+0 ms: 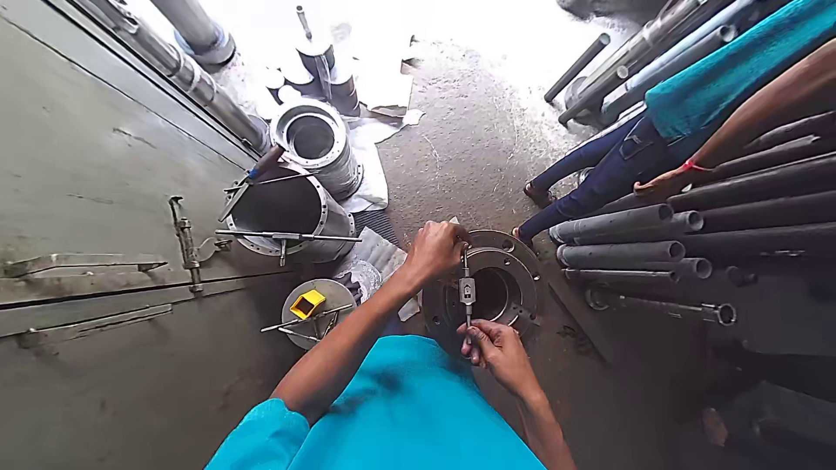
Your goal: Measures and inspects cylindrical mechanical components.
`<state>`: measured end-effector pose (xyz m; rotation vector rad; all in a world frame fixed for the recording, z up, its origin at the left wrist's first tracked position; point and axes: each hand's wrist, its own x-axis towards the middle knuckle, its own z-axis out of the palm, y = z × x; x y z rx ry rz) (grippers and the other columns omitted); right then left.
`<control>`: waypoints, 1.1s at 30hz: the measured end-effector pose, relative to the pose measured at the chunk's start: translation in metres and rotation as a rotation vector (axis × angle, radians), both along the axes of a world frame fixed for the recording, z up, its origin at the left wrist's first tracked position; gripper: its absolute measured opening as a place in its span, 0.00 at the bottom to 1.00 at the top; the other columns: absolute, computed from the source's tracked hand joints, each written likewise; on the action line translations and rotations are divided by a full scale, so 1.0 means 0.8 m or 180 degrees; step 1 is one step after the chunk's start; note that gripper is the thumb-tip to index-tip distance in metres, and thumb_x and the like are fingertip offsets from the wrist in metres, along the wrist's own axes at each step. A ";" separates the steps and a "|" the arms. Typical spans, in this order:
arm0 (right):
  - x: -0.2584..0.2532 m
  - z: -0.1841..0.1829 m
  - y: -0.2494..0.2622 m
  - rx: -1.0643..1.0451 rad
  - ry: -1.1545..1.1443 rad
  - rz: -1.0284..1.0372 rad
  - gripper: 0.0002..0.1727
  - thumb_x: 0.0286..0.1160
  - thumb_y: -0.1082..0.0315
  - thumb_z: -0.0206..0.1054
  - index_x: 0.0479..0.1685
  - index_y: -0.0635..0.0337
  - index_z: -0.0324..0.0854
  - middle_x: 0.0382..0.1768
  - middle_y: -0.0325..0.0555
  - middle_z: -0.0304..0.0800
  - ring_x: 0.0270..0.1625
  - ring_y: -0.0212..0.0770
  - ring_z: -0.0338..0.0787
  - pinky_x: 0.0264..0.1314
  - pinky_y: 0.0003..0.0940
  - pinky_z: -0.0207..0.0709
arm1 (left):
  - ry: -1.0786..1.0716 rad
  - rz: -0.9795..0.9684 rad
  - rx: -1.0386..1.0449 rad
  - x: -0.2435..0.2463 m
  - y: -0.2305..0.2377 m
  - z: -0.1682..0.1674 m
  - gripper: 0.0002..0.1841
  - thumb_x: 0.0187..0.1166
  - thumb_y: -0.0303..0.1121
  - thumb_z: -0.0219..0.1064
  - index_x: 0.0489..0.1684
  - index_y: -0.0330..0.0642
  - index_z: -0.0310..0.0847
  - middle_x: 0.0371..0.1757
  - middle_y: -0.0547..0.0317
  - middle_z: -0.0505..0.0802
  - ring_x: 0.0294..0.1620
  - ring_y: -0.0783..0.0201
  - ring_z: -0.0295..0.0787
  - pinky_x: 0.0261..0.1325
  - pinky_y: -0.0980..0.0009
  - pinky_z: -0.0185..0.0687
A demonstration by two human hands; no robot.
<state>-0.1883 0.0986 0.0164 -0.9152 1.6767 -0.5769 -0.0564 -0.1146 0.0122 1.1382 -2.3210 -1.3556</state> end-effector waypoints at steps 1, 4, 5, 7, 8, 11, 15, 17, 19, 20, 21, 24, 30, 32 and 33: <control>0.004 -0.002 0.000 0.0062 -0.0382 -0.0198 0.17 0.90 0.68 0.53 0.51 0.64 0.89 0.27 0.36 0.93 0.17 0.27 0.83 0.20 0.23 0.79 | -0.0081 -0.0123 0.0048 -0.011 -0.010 -0.010 0.09 0.80 0.33 0.68 0.49 0.46 0.94 0.38 0.51 0.96 0.43 0.50 0.94 0.50 0.42 0.85; 0.025 -0.005 -0.010 0.0171 -0.1160 -0.0654 0.15 0.91 0.71 0.53 0.54 0.70 0.85 0.32 0.43 0.95 0.22 0.31 0.89 0.25 0.26 0.86 | -0.0120 -0.0438 0.0172 -0.031 -0.026 -0.020 0.09 0.79 0.34 0.69 0.49 0.50 0.95 0.39 0.56 0.97 0.43 0.55 0.94 0.51 0.44 0.86; 0.041 -0.006 -0.014 0.0154 -0.1359 -0.0846 0.14 0.91 0.72 0.53 0.55 0.72 0.83 0.34 0.46 0.95 0.24 0.33 0.90 0.27 0.27 0.87 | -0.0092 -0.0619 0.0224 -0.041 -0.027 -0.018 0.09 0.78 0.33 0.70 0.50 0.49 0.95 0.39 0.55 0.97 0.42 0.55 0.94 0.51 0.44 0.86; 0.075 -0.011 -0.029 0.0037 -0.1724 -0.1275 0.14 0.91 0.73 0.52 0.57 0.73 0.80 0.38 0.49 0.95 0.28 0.35 0.92 0.32 0.29 0.89 | -0.0031 -0.1069 0.0227 -0.065 -0.026 -0.016 0.09 0.77 0.33 0.71 0.49 0.50 0.95 0.40 0.56 0.97 0.43 0.56 0.93 0.51 0.46 0.85; 0.089 -0.013 -0.038 0.0007 -0.1922 -0.1459 0.14 0.92 0.73 0.51 0.59 0.74 0.78 0.39 0.51 0.95 0.30 0.37 0.93 0.34 0.30 0.90 | -0.0028 -0.1307 0.0193 -0.076 -0.024 -0.015 0.09 0.77 0.33 0.71 0.48 0.50 0.95 0.39 0.57 0.97 0.43 0.57 0.93 0.51 0.47 0.85; 0.093 -0.016 -0.047 0.0041 -0.2095 -0.1485 0.11 0.89 0.74 0.57 0.58 0.72 0.79 0.38 0.49 0.95 0.29 0.33 0.91 0.32 0.27 0.86 | -0.0082 -0.1641 0.0001 -0.085 -0.025 -0.016 0.09 0.78 0.36 0.70 0.48 0.47 0.93 0.39 0.55 0.96 0.43 0.55 0.93 0.51 0.46 0.85; 0.040 -0.011 -0.016 0.0075 -0.1470 -0.0893 0.11 0.80 0.73 0.64 0.55 0.67 0.85 0.31 0.40 0.92 0.23 0.27 0.83 0.23 0.22 0.78 | 0.0224 -0.1164 0.0165 -0.041 -0.050 -0.033 0.09 0.80 0.37 0.70 0.43 0.42 0.91 0.37 0.54 0.95 0.41 0.56 0.93 0.51 0.46 0.85; 0.009 -0.004 -0.005 0.0060 -0.0972 -0.0848 0.12 0.77 0.74 0.64 0.55 0.66 0.86 0.30 0.38 0.91 0.24 0.28 0.85 0.25 0.24 0.80 | 0.0429 -0.0943 0.0410 -0.006 -0.060 -0.045 0.09 0.80 0.37 0.70 0.41 0.40 0.88 0.34 0.56 0.93 0.37 0.60 0.91 0.47 0.51 0.85; -0.018 -0.001 -0.002 -0.0024 -0.0612 -0.0882 0.15 0.75 0.75 0.66 0.60 0.66 0.84 0.30 0.39 0.93 0.26 0.30 0.88 0.27 0.25 0.82 | 0.0571 -0.0748 0.0588 0.026 -0.057 -0.054 0.08 0.80 0.35 0.70 0.40 0.40 0.88 0.31 0.58 0.93 0.31 0.64 0.90 0.42 0.56 0.87; -0.029 -0.001 -0.003 -0.0087 -0.0554 -0.0879 0.17 0.74 0.76 0.66 0.62 0.66 0.83 0.30 0.40 0.93 0.26 0.31 0.88 0.27 0.25 0.82 | 0.0588 -0.0615 0.0650 0.038 -0.050 -0.054 0.07 0.80 0.35 0.70 0.41 0.41 0.88 0.30 0.59 0.93 0.30 0.66 0.90 0.40 0.59 0.88; -0.039 -0.002 -0.004 -0.0138 -0.0555 -0.0862 0.18 0.73 0.76 0.67 0.63 0.65 0.83 0.30 0.40 0.93 0.26 0.31 0.88 0.27 0.25 0.82 | 0.0616 -0.0469 0.0703 0.047 -0.041 -0.055 0.06 0.80 0.34 0.70 0.41 0.41 0.88 0.30 0.60 0.93 0.29 0.67 0.90 0.39 0.62 0.89; -0.059 -0.004 -0.011 -0.0257 -0.0506 -0.0823 0.17 0.72 0.76 0.66 0.60 0.65 0.83 0.29 0.39 0.93 0.27 0.30 0.88 0.28 0.24 0.82 | 0.0728 -0.0090 0.0525 0.070 -0.011 -0.051 0.04 0.80 0.33 0.71 0.40 0.43 0.88 0.28 0.61 0.93 0.27 0.67 0.89 0.35 0.63 0.87; -0.093 -0.015 -0.046 -0.0545 -0.0205 -0.0984 0.11 0.76 0.79 0.65 0.54 0.63 0.84 0.28 0.39 0.92 0.25 0.29 0.88 0.29 0.23 0.83 | 0.0707 0.0296 0.0252 0.105 0.042 -0.062 0.09 0.76 0.38 0.72 0.31 0.44 0.87 0.24 0.66 0.91 0.23 0.71 0.86 0.32 0.64 0.84; -0.095 -0.016 -0.072 -0.0608 0.0013 -0.1050 0.11 0.79 0.78 0.66 0.56 0.63 0.84 0.29 0.41 0.91 0.23 0.30 0.85 0.27 0.25 0.82 | 0.0654 0.0310 0.0398 0.114 0.070 -0.060 0.11 0.77 0.41 0.72 0.33 0.43 0.89 0.27 0.65 0.93 0.27 0.73 0.89 0.37 0.65 0.87; -0.095 -0.015 -0.087 -0.0652 0.0133 -0.0994 0.11 0.81 0.76 0.67 0.58 0.61 0.84 0.31 0.42 0.91 0.24 0.30 0.85 0.27 0.25 0.82 | 0.0628 0.0261 0.0486 0.116 0.084 -0.056 0.12 0.77 0.41 0.71 0.35 0.42 0.91 0.30 0.64 0.95 0.30 0.73 0.90 0.40 0.66 0.88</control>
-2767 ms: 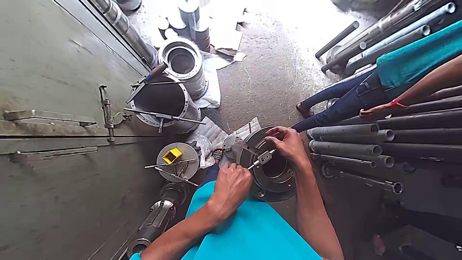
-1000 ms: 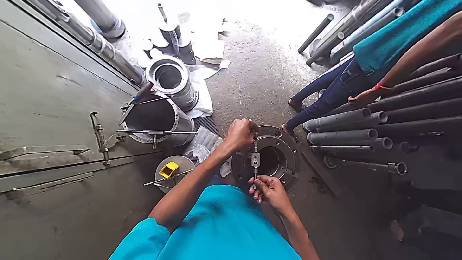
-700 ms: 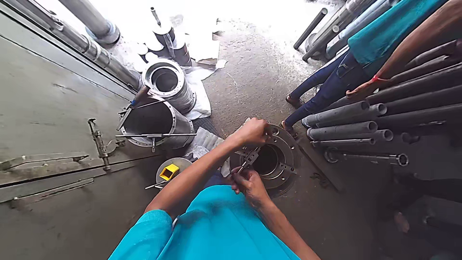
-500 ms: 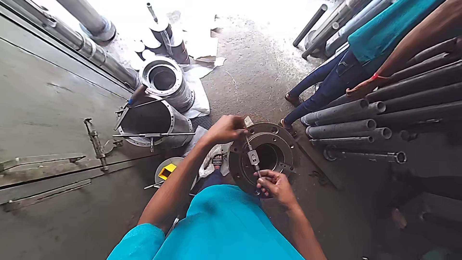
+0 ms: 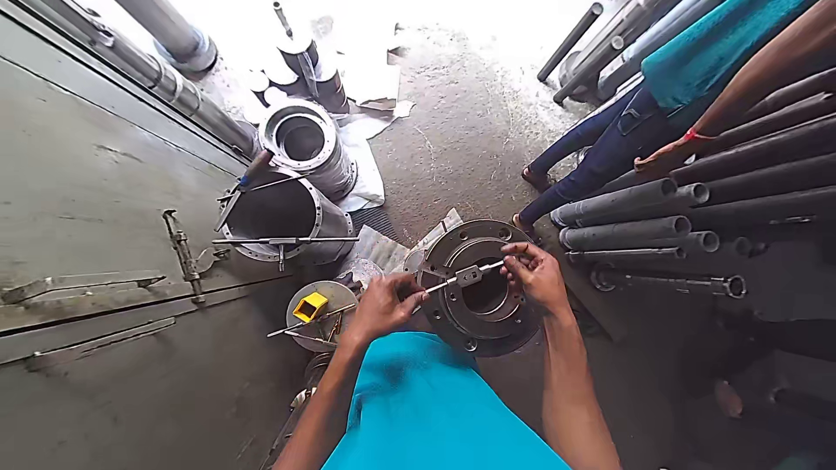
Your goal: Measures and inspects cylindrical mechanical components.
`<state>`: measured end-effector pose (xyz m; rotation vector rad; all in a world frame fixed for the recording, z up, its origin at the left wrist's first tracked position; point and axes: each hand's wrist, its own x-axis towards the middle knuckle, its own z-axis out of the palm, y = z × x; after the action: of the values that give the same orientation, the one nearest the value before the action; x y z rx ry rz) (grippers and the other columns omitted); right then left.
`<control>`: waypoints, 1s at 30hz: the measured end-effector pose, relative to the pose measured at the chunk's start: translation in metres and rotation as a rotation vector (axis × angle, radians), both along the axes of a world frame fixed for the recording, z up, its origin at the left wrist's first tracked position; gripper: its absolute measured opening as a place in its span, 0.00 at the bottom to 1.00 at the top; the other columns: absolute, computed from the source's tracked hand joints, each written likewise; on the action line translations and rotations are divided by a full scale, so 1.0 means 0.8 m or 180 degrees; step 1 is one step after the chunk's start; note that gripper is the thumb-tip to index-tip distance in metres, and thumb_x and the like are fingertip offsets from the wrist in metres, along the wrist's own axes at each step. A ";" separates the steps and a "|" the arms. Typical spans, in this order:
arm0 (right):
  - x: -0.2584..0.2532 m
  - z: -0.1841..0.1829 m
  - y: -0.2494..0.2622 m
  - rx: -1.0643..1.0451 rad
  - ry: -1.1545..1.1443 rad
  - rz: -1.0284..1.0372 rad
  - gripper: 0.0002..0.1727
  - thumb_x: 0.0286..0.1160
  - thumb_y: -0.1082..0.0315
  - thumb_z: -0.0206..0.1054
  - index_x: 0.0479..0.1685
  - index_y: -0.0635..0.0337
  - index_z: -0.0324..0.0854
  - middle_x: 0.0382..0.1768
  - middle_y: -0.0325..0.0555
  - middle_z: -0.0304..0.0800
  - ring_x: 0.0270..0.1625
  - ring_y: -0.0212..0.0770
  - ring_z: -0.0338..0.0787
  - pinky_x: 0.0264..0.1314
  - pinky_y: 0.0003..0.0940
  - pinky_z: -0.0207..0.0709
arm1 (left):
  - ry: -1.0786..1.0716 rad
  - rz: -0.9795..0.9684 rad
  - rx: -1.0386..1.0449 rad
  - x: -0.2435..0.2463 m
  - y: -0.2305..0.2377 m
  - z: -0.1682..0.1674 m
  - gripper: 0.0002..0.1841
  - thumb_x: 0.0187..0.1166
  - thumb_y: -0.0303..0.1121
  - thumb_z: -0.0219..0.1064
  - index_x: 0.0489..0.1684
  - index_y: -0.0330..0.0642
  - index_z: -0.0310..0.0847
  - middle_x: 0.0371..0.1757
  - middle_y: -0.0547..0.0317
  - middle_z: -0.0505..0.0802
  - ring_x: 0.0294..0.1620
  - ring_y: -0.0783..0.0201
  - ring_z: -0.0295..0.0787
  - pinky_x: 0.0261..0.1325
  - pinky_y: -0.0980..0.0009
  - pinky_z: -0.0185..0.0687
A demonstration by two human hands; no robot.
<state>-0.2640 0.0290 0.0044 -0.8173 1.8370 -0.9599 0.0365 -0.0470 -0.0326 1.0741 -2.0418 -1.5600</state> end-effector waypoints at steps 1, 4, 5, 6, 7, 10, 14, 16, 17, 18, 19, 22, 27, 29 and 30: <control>0.003 0.001 -0.015 -0.0047 0.0144 0.0109 0.12 0.81 0.74 0.67 0.60 0.59 0.84 0.32 0.42 0.90 0.25 0.30 0.85 0.28 0.27 0.82 | -0.0002 -0.0098 0.0082 0.000 0.015 0.006 0.12 0.77 0.41 0.71 0.37 0.40 0.92 0.32 0.62 0.96 0.32 0.72 0.92 0.43 0.67 0.90; 0.029 0.009 -0.063 -0.0278 0.0778 0.0669 0.14 0.82 0.70 0.67 0.63 0.56 0.84 0.35 0.45 0.91 0.29 0.38 0.87 0.33 0.37 0.84 | 0.0009 -0.0656 0.0400 -0.015 0.049 0.028 0.14 0.78 0.41 0.70 0.47 0.39 0.92 0.39 0.59 0.97 0.39 0.69 0.94 0.49 0.63 0.91; 0.041 0.012 -0.076 -0.0352 0.1067 0.0882 0.14 0.82 0.70 0.67 0.62 0.55 0.86 0.38 0.47 0.94 0.32 0.42 0.90 0.37 0.44 0.86 | 0.0023 -0.0865 0.0439 -0.023 0.054 0.030 0.15 0.79 0.42 0.69 0.51 0.40 0.90 0.41 0.59 0.97 0.41 0.68 0.94 0.51 0.62 0.91; 0.057 0.013 -0.086 -0.0470 0.1330 0.1072 0.14 0.81 0.71 0.67 0.61 0.55 0.88 0.38 0.50 0.94 0.33 0.46 0.90 0.38 0.51 0.84 | 0.0027 -0.1067 0.0458 -0.030 0.057 0.033 0.18 0.79 0.43 0.68 0.55 0.40 0.89 0.43 0.58 0.97 0.44 0.67 0.94 0.54 0.60 0.90; 0.073 0.013 -0.094 -0.0595 0.1552 0.1245 0.13 0.79 0.73 0.67 0.58 0.56 0.90 0.40 0.52 0.95 0.36 0.50 0.93 0.41 0.55 0.85 | 0.0037 -0.1301 0.0491 -0.036 0.058 0.036 0.21 0.80 0.44 0.67 0.63 0.39 0.86 0.46 0.58 0.97 0.48 0.66 0.95 0.59 0.58 0.90; 0.100 0.006 -0.104 -0.0861 0.1745 0.1676 0.16 0.77 0.76 0.66 0.61 0.57 0.90 0.44 0.51 0.96 0.42 0.48 0.95 0.49 0.52 0.88 | 0.0004 -0.1949 0.0549 -0.052 0.059 0.045 0.36 0.80 0.46 0.68 0.86 0.37 0.67 0.55 0.49 0.95 0.53 0.55 0.93 0.65 0.47 0.85; 0.078 0.014 -0.069 -0.0699 0.1904 0.1475 0.23 0.81 0.69 0.67 0.76 0.55 0.80 0.62 0.48 0.93 0.54 0.46 0.95 0.58 0.50 0.88 | -0.0066 -0.1354 0.0186 -0.034 0.012 0.049 0.19 0.84 0.42 0.66 0.66 0.44 0.88 0.51 0.54 0.97 0.49 0.60 0.95 0.60 0.51 0.89; 0.063 0.015 -0.024 -0.0381 0.2034 0.1010 0.19 0.81 0.62 0.67 0.67 0.56 0.84 0.52 0.47 0.95 0.49 0.45 0.95 0.54 0.52 0.89 | -0.0215 -0.0520 -0.0687 -0.038 -0.024 0.048 0.13 0.82 0.37 0.67 0.58 0.48 0.91 0.45 0.58 0.96 0.39 0.60 0.94 0.45 0.53 0.91; 0.061 0.016 -0.001 -0.0149 0.1948 0.0916 0.18 0.81 0.58 0.67 0.61 0.57 0.88 0.45 0.48 0.96 0.43 0.46 0.95 0.49 0.53 0.89 | -0.0339 -0.0302 -0.1154 -0.046 -0.045 0.048 0.16 0.78 0.32 0.68 0.62 0.49 0.89 0.50 0.57 0.95 0.45 0.56 0.92 0.47 0.50 0.90; 0.063 0.016 0.022 0.0168 0.1752 0.0968 0.20 0.81 0.52 0.66 0.57 0.57 0.90 0.42 0.47 0.96 0.41 0.45 0.95 0.48 0.52 0.89 | -0.0480 -0.0312 -0.1450 -0.055 -0.064 0.051 0.21 0.76 0.29 0.70 0.69 0.52 0.86 0.62 0.58 0.92 0.58 0.52 0.89 0.56 0.47 0.86; 0.067 0.016 0.042 0.0476 0.1491 0.1082 0.23 0.81 0.47 0.66 0.56 0.56 0.91 0.40 0.45 0.97 0.41 0.42 0.95 0.49 0.49 0.89 | -0.0591 -0.0489 -0.1643 -0.064 -0.079 0.053 0.25 0.76 0.27 0.70 0.74 0.55 0.83 0.73 0.60 0.87 0.70 0.49 0.83 0.63 0.44 0.81; 0.086 0.008 0.080 0.0845 0.0963 0.1047 0.17 0.79 0.51 0.65 0.45 0.55 0.90 0.24 0.32 0.90 0.25 0.27 0.87 0.34 0.30 0.82 | -0.0814 -0.1097 -0.2107 -0.089 -0.117 0.022 0.14 0.81 0.30 0.64 0.58 0.55 0.90 0.71 0.67 0.90 0.76 0.53 0.80 0.63 0.47 0.78; 0.060 0.005 0.077 0.0673 0.1036 0.0563 0.13 0.82 0.59 0.63 0.43 0.56 0.91 0.26 0.34 0.90 0.27 0.28 0.87 0.37 0.31 0.84 | -0.0992 -0.1129 -0.2213 -0.046 -0.098 0.018 0.06 0.78 0.33 0.67 0.40 0.51 0.92 0.57 0.63 0.94 0.67 0.51 0.85 0.60 0.47 0.78; 0.037 -0.005 0.058 0.0486 0.0988 0.0270 0.11 0.81 0.61 0.67 0.44 0.57 0.91 0.27 0.35 0.91 0.27 0.29 0.88 0.37 0.32 0.85 | -0.1186 -0.1034 -0.1987 -0.021 -0.066 0.023 0.07 0.77 0.35 0.70 0.45 0.48 0.93 0.58 0.57 0.94 0.65 0.47 0.87 0.59 0.43 0.81; 0.030 -0.010 0.046 0.0381 0.0884 0.0104 0.08 0.79 0.64 0.70 0.45 0.58 0.90 0.26 0.36 0.91 0.26 0.30 0.88 0.34 0.32 0.86 | -0.1261 -0.1000 -0.1809 -0.011 -0.039 0.028 0.09 0.77 0.36 0.71 0.47 0.45 0.92 0.55 0.53 0.95 0.62 0.45 0.88 0.59 0.42 0.82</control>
<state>-0.2400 0.0657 -0.0039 -0.9403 2.0887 -0.7357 0.0278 -0.0784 -0.0100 0.9136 -2.7944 -0.8109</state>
